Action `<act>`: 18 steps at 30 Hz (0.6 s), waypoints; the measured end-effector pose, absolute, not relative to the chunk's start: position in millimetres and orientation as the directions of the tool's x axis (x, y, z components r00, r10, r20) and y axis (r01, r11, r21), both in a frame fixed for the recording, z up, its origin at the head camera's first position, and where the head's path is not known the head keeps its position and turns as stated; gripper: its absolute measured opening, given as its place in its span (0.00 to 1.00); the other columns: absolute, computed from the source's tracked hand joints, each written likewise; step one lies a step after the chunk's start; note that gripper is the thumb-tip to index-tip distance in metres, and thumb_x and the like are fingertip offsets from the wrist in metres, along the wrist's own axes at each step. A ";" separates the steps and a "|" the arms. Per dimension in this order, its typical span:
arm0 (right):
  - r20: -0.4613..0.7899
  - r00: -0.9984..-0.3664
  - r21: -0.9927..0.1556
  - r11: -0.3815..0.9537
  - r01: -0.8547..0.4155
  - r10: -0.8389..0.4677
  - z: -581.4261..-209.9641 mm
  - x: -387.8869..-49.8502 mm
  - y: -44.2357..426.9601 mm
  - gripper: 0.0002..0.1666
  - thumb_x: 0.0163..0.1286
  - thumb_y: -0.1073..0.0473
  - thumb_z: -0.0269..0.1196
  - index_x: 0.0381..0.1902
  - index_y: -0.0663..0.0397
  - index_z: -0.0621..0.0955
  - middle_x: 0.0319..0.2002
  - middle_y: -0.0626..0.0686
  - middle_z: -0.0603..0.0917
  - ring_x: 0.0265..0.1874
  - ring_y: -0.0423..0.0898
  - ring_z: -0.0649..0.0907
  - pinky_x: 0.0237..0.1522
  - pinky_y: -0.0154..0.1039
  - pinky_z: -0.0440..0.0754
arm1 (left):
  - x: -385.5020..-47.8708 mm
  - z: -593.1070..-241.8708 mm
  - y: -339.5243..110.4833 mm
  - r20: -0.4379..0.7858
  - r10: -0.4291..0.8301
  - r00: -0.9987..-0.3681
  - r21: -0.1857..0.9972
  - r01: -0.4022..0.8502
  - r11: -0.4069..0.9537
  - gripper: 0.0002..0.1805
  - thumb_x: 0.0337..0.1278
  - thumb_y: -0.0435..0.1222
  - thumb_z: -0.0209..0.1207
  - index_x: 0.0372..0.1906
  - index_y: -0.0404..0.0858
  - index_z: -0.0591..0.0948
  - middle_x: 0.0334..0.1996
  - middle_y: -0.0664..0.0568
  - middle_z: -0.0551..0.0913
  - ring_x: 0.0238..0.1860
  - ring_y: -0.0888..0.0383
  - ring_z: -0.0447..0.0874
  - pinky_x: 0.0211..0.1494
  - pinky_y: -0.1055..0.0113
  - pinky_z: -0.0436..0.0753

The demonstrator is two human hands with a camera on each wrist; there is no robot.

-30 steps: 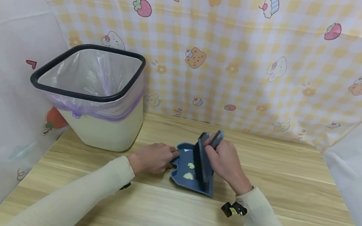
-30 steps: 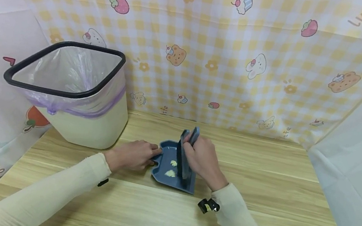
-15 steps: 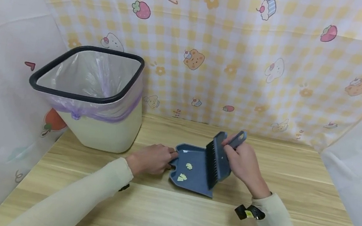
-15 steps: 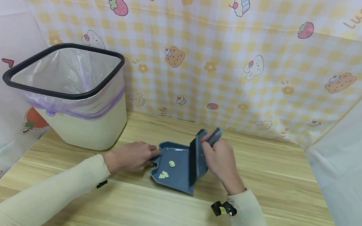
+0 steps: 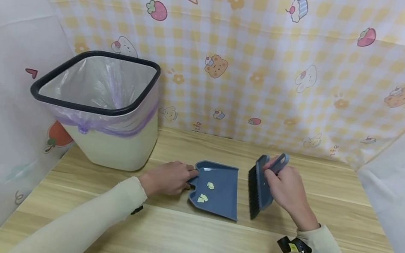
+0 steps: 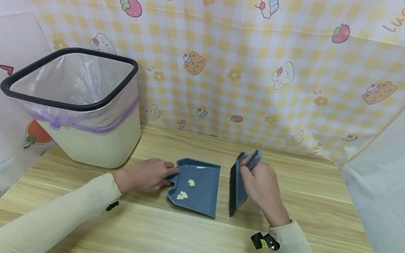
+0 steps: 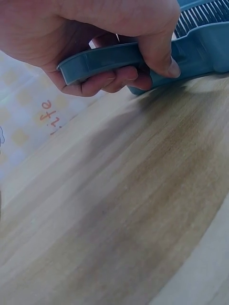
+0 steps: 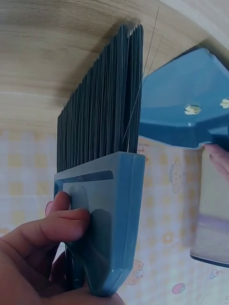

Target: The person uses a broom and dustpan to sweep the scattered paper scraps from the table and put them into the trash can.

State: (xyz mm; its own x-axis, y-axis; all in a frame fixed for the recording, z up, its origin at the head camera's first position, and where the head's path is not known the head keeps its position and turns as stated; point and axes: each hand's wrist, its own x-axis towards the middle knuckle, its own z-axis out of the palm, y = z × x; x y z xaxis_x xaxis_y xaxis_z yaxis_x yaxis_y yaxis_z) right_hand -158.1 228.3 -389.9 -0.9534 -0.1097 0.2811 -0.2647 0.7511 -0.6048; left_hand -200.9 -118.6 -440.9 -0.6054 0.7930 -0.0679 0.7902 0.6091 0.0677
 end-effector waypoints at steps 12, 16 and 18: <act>0.277 -0.949 -0.555 0.782 -0.284 -0.148 -392.2 -159.6 225.3 0.13 0.80 0.64 0.57 0.44 0.57 0.89 0.31 0.51 0.89 0.27 0.45 0.85 0.33 0.45 0.82 | -202.8 -446.7 -127.2 0.001 0.824 -0.567 0.112 0.819 0.563 0.23 0.80 0.36 0.64 0.69 0.27 0.81 0.58 0.39 0.87 0.55 0.46 0.90 0.63 0.54 0.88; 0.274 -0.949 -0.547 0.787 -0.286 -0.155 -392.6 -160.1 224.1 0.13 0.81 0.64 0.56 0.44 0.57 0.88 0.28 0.50 0.88 0.24 0.45 0.83 0.30 0.44 0.80 | -203.6 -443.4 -128.5 0.011 0.819 -0.574 0.146 0.811 0.567 0.22 0.81 0.36 0.63 0.69 0.27 0.80 0.56 0.40 0.87 0.53 0.47 0.90 0.61 0.54 0.88; 0.271 -0.949 -0.543 0.789 -0.288 -0.161 -393.3 -160.6 223.5 0.13 0.81 0.63 0.56 0.45 0.57 0.87 0.25 0.49 0.86 0.23 0.45 0.82 0.29 0.44 0.79 | -204.1 -439.9 -129.1 0.024 0.818 -0.574 0.150 0.811 0.565 0.21 0.80 0.35 0.63 0.68 0.27 0.81 0.54 0.40 0.87 0.51 0.48 0.90 0.59 0.53 0.89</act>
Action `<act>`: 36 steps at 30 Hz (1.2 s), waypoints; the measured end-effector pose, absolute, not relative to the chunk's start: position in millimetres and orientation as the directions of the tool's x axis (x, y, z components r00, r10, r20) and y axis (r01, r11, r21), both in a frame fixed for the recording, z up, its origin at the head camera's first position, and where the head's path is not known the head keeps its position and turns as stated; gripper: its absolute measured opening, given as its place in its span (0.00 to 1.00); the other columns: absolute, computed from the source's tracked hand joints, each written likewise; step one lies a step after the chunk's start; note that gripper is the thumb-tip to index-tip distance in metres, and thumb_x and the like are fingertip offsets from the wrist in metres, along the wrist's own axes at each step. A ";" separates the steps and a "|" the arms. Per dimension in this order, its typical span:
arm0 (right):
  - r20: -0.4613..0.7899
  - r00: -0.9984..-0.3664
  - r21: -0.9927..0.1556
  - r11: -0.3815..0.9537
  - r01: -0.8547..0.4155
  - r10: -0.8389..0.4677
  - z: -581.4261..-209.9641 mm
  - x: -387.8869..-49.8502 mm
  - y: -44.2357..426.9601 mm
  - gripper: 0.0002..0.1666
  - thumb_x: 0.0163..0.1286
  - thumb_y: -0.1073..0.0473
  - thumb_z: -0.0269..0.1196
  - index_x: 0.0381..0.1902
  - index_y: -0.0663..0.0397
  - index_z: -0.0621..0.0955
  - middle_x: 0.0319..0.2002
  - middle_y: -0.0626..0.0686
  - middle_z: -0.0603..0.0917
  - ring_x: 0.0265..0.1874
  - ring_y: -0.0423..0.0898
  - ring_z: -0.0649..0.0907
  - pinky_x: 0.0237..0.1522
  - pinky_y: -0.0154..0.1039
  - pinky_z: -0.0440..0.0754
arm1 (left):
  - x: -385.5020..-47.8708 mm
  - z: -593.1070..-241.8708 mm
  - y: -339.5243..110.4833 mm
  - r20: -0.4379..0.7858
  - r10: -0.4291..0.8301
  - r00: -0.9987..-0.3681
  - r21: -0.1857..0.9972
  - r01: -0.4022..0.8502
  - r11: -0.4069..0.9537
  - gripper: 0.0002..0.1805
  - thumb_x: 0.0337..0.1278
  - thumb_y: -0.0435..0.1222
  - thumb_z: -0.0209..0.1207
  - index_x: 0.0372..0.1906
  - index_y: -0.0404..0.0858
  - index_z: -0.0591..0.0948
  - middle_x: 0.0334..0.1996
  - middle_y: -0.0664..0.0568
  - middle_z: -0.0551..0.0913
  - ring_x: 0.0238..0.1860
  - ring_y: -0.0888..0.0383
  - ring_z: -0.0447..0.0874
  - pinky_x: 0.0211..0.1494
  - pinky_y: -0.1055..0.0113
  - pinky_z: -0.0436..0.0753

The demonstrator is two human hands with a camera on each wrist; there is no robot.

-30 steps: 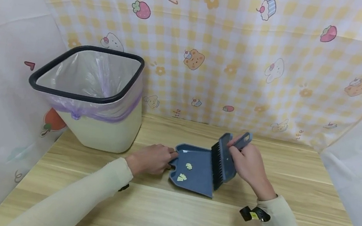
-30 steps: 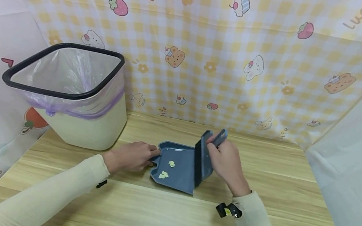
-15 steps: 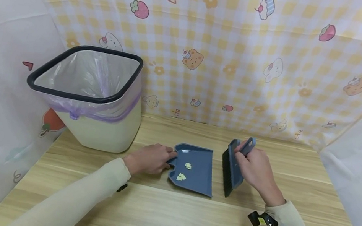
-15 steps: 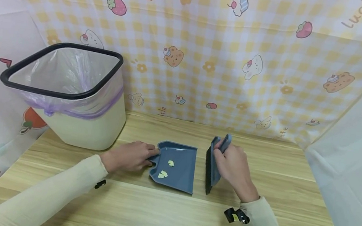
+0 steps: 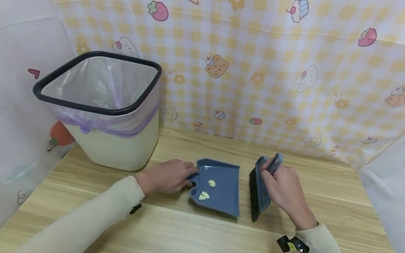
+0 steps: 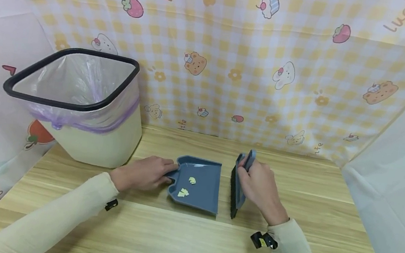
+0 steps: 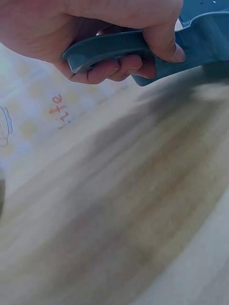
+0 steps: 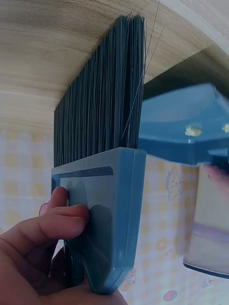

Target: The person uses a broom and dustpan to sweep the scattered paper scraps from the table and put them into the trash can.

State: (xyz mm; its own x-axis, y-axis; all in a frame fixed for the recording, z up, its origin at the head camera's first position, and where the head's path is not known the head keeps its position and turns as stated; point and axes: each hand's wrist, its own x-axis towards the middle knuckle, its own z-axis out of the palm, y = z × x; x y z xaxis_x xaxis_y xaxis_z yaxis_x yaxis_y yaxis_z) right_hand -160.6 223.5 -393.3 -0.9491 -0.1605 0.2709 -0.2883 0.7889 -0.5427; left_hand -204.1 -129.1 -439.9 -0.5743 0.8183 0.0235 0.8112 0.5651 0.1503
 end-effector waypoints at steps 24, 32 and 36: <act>0.243 -0.954 -0.557 0.780 -0.287 -0.177 -390.4 -161.1 220.4 0.12 0.83 0.62 0.55 0.42 0.55 0.85 0.19 0.46 0.77 0.18 0.45 0.75 0.24 0.41 0.73 | -207.2 -361.7 -120.9 0.059 0.867 -0.495 0.096 0.867 0.489 0.17 0.81 0.41 0.65 0.56 0.29 0.83 0.37 0.52 0.81 0.35 0.59 0.79 0.41 0.62 0.84; 0.247 -0.951 -0.560 0.774 -0.295 -0.184 -391.9 -161.0 221.2 0.12 0.83 0.63 0.56 0.44 0.57 0.86 0.21 0.46 0.81 0.19 0.45 0.77 0.25 0.41 0.74 | -209.7 -337.7 -121.1 0.031 0.856 -0.517 0.105 0.853 0.511 0.12 0.81 0.39 0.65 0.52 0.33 0.81 0.37 0.54 0.78 0.37 0.58 0.78 0.44 0.62 0.83; 0.253 -0.949 -0.563 0.770 -0.300 -0.185 -392.3 -161.2 221.4 0.11 0.82 0.63 0.56 0.44 0.58 0.85 0.22 0.47 0.82 0.20 0.45 0.78 0.25 0.41 0.75 | -210.5 -322.3 -121.5 0.027 0.848 -0.529 0.123 0.844 0.522 0.10 0.81 0.39 0.65 0.48 0.35 0.81 0.34 0.55 0.76 0.35 0.59 0.76 0.41 0.63 0.81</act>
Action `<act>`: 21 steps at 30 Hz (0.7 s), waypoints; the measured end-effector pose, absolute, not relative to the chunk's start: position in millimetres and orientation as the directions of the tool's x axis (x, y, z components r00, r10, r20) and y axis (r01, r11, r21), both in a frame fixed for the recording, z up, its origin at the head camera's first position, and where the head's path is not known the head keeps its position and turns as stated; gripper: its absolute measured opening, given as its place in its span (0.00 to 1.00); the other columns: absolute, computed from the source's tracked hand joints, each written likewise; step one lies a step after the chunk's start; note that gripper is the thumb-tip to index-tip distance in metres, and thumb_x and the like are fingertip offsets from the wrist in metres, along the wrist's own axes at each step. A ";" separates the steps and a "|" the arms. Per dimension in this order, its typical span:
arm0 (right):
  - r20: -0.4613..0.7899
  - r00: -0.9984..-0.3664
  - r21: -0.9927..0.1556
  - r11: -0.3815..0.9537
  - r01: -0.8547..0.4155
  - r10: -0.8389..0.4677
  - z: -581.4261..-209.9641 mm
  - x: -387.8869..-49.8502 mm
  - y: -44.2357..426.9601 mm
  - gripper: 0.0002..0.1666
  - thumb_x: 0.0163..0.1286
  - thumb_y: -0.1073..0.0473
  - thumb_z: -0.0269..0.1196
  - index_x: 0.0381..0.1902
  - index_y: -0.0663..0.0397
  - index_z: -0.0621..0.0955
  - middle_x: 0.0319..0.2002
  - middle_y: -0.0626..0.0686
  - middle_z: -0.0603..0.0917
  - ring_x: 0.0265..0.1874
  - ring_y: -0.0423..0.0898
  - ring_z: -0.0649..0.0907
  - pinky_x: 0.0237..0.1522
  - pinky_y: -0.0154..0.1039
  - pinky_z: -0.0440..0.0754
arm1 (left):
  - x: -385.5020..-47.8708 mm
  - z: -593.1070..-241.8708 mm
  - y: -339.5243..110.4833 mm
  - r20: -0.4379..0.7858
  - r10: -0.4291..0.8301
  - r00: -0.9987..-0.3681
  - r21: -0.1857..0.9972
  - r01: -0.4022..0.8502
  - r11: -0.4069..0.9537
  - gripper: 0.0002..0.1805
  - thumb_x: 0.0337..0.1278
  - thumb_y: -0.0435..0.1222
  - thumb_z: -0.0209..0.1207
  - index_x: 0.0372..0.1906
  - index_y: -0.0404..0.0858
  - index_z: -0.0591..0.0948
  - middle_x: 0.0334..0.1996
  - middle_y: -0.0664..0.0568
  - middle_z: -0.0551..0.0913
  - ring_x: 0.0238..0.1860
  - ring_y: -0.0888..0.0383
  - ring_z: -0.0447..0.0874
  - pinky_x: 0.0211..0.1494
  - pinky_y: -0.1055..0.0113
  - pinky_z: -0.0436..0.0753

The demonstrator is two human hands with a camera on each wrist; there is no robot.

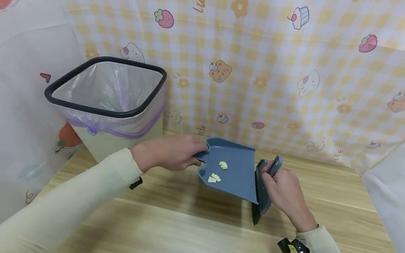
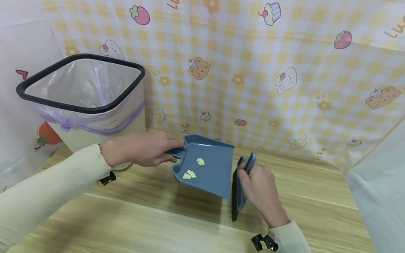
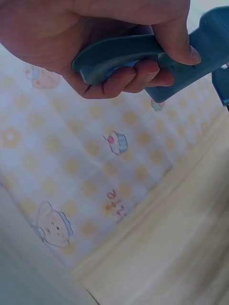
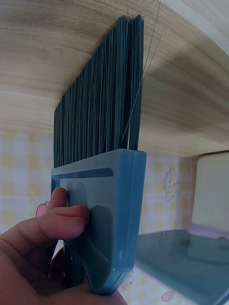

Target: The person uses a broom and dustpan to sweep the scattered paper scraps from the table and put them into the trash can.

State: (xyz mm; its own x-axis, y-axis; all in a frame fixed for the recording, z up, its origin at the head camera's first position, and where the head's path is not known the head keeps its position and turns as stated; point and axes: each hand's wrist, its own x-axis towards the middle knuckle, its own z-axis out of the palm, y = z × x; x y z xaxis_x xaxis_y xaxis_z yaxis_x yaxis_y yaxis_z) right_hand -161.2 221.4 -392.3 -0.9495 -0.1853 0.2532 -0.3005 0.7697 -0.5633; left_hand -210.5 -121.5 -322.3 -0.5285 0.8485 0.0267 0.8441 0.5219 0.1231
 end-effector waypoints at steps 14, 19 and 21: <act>0.244 -0.949 -0.557 0.773 -0.304 -0.197 -393.0 -161.5 221.2 0.12 0.81 0.65 0.53 0.45 0.60 0.84 0.17 0.46 0.75 0.17 0.45 0.73 0.25 0.41 0.71 | -212.0 -274.3 -128.5 0.080 0.845 -0.528 0.148 0.845 0.514 0.10 0.80 0.38 0.66 0.45 0.35 0.81 0.32 0.54 0.75 0.31 0.57 0.75 0.36 0.62 0.78; 0.269 -0.941 -0.543 0.775 -0.324 -0.205 -394.2 -162.0 220.9 0.13 0.86 0.61 0.54 0.43 0.60 0.84 0.16 0.45 0.73 0.15 0.44 0.71 0.25 0.40 0.71 | -214.1 -259.2 -135.2 0.130 0.850 -0.510 0.151 0.857 0.492 0.09 0.78 0.36 0.67 0.40 0.37 0.79 0.30 0.55 0.73 0.30 0.57 0.74 0.36 0.61 0.78; 0.266 -0.942 -0.545 0.775 -0.321 -0.203 -393.9 -162.1 220.5 0.14 0.86 0.60 0.54 0.40 0.58 0.83 0.15 0.44 0.70 0.14 0.43 0.70 0.23 0.40 0.70 | -214.4 -252.2 -139.0 0.142 0.847 -0.513 0.156 0.856 0.493 0.10 0.78 0.35 0.66 0.39 0.37 0.78 0.30 0.55 0.74 0.31 0.57 0.75 0.37 0.60 0.78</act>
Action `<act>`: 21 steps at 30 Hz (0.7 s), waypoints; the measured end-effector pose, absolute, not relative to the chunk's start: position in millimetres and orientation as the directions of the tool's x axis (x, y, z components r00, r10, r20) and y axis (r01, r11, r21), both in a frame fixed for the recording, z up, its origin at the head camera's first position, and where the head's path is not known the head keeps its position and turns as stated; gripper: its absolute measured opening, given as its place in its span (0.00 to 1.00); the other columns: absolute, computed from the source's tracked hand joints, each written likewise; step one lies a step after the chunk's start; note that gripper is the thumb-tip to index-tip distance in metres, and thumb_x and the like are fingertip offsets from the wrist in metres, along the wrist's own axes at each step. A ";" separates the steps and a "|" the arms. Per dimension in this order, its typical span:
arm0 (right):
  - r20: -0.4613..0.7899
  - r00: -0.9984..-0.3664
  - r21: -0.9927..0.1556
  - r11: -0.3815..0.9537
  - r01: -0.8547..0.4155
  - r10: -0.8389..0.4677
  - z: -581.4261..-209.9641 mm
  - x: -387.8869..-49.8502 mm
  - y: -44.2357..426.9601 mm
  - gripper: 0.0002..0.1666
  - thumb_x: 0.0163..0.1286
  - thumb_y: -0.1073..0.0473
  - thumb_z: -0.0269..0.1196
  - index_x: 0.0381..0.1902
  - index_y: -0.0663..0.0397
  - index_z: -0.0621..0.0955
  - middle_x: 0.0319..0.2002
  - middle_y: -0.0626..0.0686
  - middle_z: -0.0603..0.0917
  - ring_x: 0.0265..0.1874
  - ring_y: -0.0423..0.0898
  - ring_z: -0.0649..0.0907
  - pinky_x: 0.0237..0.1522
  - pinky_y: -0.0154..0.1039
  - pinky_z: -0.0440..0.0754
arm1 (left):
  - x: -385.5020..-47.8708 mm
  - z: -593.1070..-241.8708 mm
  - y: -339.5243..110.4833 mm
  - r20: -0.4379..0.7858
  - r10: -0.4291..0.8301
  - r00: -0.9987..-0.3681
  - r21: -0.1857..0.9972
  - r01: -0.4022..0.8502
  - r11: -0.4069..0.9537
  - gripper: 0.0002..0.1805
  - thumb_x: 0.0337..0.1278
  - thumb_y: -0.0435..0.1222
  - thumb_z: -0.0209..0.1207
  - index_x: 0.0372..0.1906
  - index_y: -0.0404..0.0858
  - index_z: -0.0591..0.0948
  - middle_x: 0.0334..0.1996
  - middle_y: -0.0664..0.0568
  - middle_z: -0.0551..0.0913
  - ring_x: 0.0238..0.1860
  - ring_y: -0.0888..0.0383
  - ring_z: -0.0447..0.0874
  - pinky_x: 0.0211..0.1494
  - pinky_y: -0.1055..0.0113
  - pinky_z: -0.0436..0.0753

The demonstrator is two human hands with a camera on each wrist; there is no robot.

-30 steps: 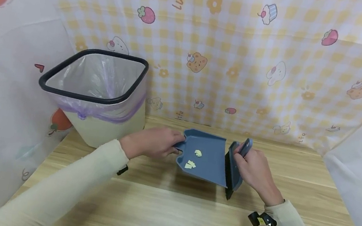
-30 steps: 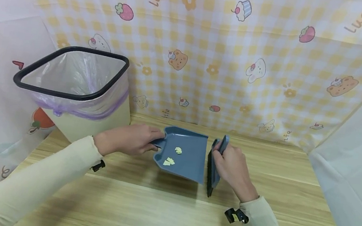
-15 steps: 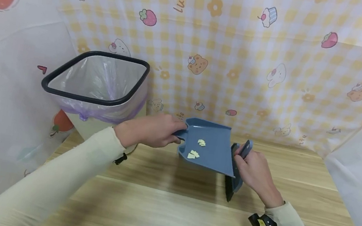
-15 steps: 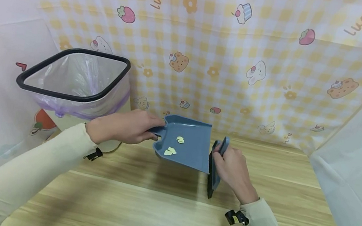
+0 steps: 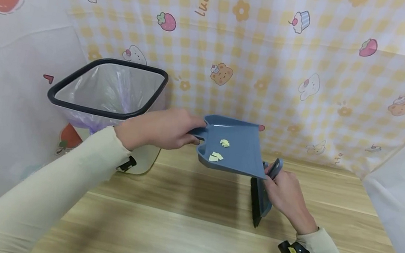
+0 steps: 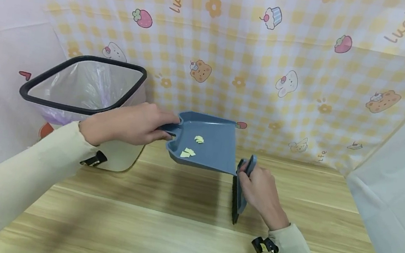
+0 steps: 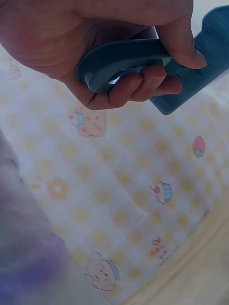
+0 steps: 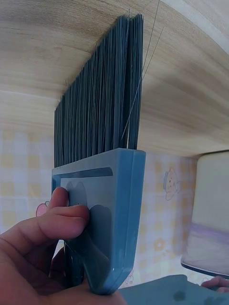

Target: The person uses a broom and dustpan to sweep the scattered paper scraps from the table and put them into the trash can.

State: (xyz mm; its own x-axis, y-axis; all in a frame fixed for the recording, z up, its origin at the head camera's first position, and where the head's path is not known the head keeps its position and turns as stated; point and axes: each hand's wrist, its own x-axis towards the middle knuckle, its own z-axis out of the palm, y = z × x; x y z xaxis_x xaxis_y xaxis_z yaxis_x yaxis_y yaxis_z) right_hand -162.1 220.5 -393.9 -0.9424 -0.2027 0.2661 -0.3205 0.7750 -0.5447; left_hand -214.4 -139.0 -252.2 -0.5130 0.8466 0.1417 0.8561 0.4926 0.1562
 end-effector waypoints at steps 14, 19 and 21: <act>0.266 -0.948 -0.557 0.775 -0.300 -0.176 -392.6 -164.1 219.5 0.11 0.80 0.63 0.56 0.42 0.56 0.85 0.23 0.47 0.81 0.22 0.46 0.79 0.28 0.43 0.77 | -213.0 -215.1 -178.0 0.179 0.751 -0.635 0.171 0.772 0.612 0.04 0.80 0.34 0.63 0.47 0.37 0.83 0.38 0.51 0.82 0.37 0.54 0.80 0.46 0.54 0.81; 0.269 -0.947 -0.559 0.773 -0.300 -0.173 -392.4 -164.2 219.0 0.11 0.80 0.63 0.56 0.42 0.56 0.85 0.24 0.47 0.82 0.23 0.46 0.79 0.28 0.43 0.78 | -211.4 -210.8 -197.3 0.186 0.726 -0.662 0.166 0.750 0.641 0.11 0.80 0.34 0.63 0.56 0.32 0.85 0.48 0.46 0.87 0.47 0.48 0.85 0.56 0.48 0.83; 0.263 -0.949 -0.565 0.769 -0.299 -0.175 -392.6 -164.3 218.9 0.11 0.80 0.63 0.56 0.43 0.56 0.85 0.23 0.47 0.81 0.22 0.45 0.79 0.28 0.43 0.78 | -211.0 -211.3 -206.7 0.191 0.718 -0.669 0.159 0.743 0.650 0.14 0.79 0.34 0.64 0.59 0.29 0.85 0.53 0.41 0.88 0.54 0.43 0.87 0.62 0.44 0.83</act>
